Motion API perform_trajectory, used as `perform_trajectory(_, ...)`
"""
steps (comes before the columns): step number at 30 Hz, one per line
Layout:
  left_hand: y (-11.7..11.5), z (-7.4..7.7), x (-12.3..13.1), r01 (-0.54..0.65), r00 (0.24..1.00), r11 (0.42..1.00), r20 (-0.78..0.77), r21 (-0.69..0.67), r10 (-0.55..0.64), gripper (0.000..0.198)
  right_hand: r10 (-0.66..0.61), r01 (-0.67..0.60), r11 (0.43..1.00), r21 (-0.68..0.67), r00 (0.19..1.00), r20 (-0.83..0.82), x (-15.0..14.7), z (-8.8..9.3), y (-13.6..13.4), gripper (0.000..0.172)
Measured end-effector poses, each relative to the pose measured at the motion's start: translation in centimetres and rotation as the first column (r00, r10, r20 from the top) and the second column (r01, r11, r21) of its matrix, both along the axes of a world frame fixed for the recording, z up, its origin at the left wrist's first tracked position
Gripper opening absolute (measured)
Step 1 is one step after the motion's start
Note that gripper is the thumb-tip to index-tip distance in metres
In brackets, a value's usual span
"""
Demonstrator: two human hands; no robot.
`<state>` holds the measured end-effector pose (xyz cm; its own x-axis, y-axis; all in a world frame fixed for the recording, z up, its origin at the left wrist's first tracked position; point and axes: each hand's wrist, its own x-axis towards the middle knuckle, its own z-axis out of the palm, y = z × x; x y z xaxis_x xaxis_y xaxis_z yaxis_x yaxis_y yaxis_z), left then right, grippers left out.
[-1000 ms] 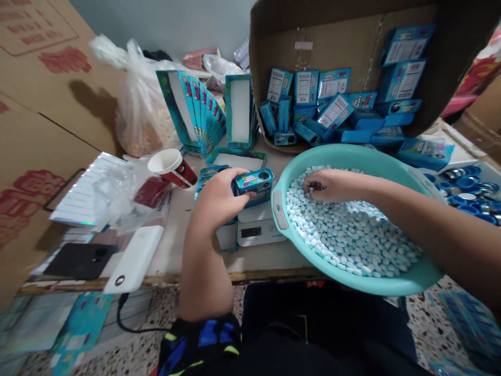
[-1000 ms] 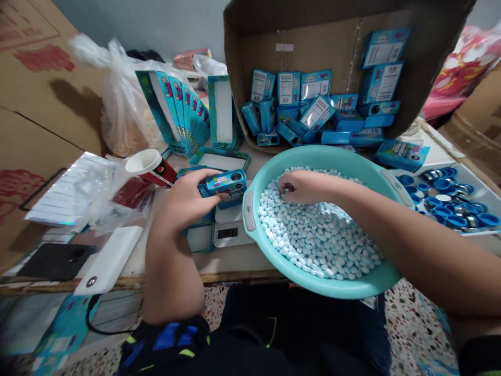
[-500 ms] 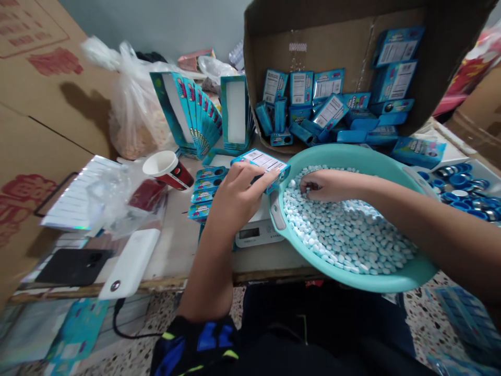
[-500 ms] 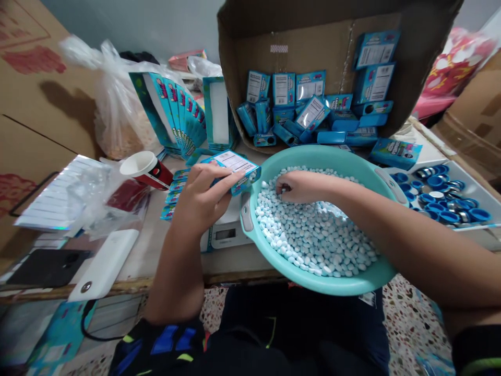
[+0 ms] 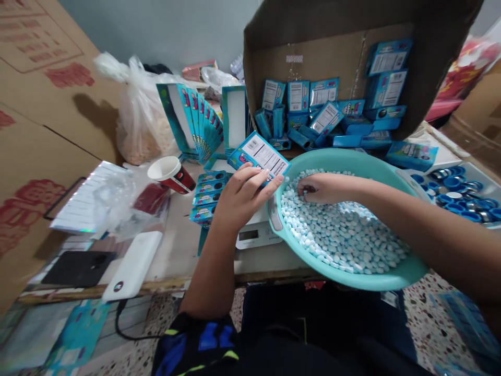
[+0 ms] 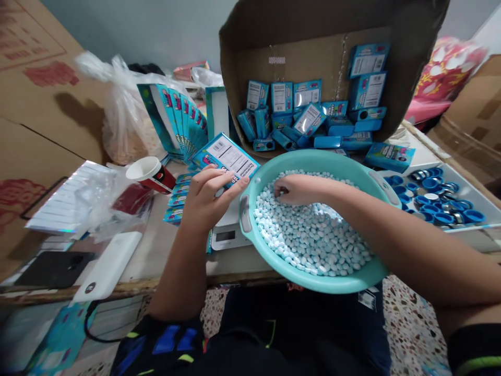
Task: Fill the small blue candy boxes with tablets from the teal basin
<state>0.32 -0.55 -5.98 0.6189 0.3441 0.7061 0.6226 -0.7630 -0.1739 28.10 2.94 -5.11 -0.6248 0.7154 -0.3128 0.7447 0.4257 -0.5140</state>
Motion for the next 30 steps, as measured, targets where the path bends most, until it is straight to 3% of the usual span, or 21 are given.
perform_trajectory(7, 0.1, 0.1, 0.5, 0.034, 0.997, 0.992, 0.072, -0.118, -0.026, 0.046, 0.010, -0.010, 0.999, 0.037, 1.000, -0.005, 0.0, 0.1, -0.1, 0.013)
perform_trajectory(11, -0.4, 1.7, -0.2, 0.036, 0.986, 0.938, 0.165, -0.345, 0.023, 0.040, 0.016, -0.016, 0.999, 0.029, 1.000, 0.003, 0.2, 0.3, -0.2, 0.013)
perform_trajectory(14, -0.6, 2.6, -1.5, -0.038, 0.958, 0.842, 0.221, -0.538, 0.185, 0.040, 0.035, -0.035, 0.999, 0.012, 0.999, 0.010, 0.3, 0.6, -0.3, 0.015)
perform_trajectory(17, -0.3, 2.5, -3.0, -0.104, 0.925, 0.676, 0.178, -0.730, 0.335, 0.042, 0.039, -0.039, 0.999, -0.022, 0.999, -0.004, 0.3, 0.8, -0.4, 0.021)
perform_trajectory(20, 0.1, 2.1, -4.0, -0.088, 0.905, 0.485, 0.135, -0.870, 0.405, 0.040, 0.014, -0.014, 0.999, -0.047, 1.000, 0.006, 0.2, 1.0, -0.6, 0.035)
perform_trajectory(23, 0.1, 2.2, -4.2, -0.059, 0.892, 0.386, 0.125, -0.921, 0.434, 0.038, -0.004, 0.005, 0.999, -0.048, 0.999, 0.034, 0.1, 1.3, -0.7, 0.042)
perform_trajectory(26, -0.2, 2.6, -3.9, -0.140, 0.894, 0.384, 0.050, -0.912, 0.445, 0.046, -0.004, 0.006, 0.999, -0.051, 0.999, 0.034, 0.1, 1.3, -0.7, 0.039)
perform_trajectory(28, -0.5, 2.8, -3.6, -0.176, 0.902, 0.437, 0.033, -0.882, 0.430, 0.058, 0.000, 0.001, 0.999, -0.035, 1.000, 0.022, 0.3, 1.1, -0.6, 0.036)
perform_trajectory(30, -0.6, 2.9, -3.4, -0.131, 0.906, 0.514, 0.108, -0.848, 0.409, 0.067, 0.007, -0.007, 1.000, -0.016, 1.000, 0.006, 0.4, 0.9, -0.5, 0.033)
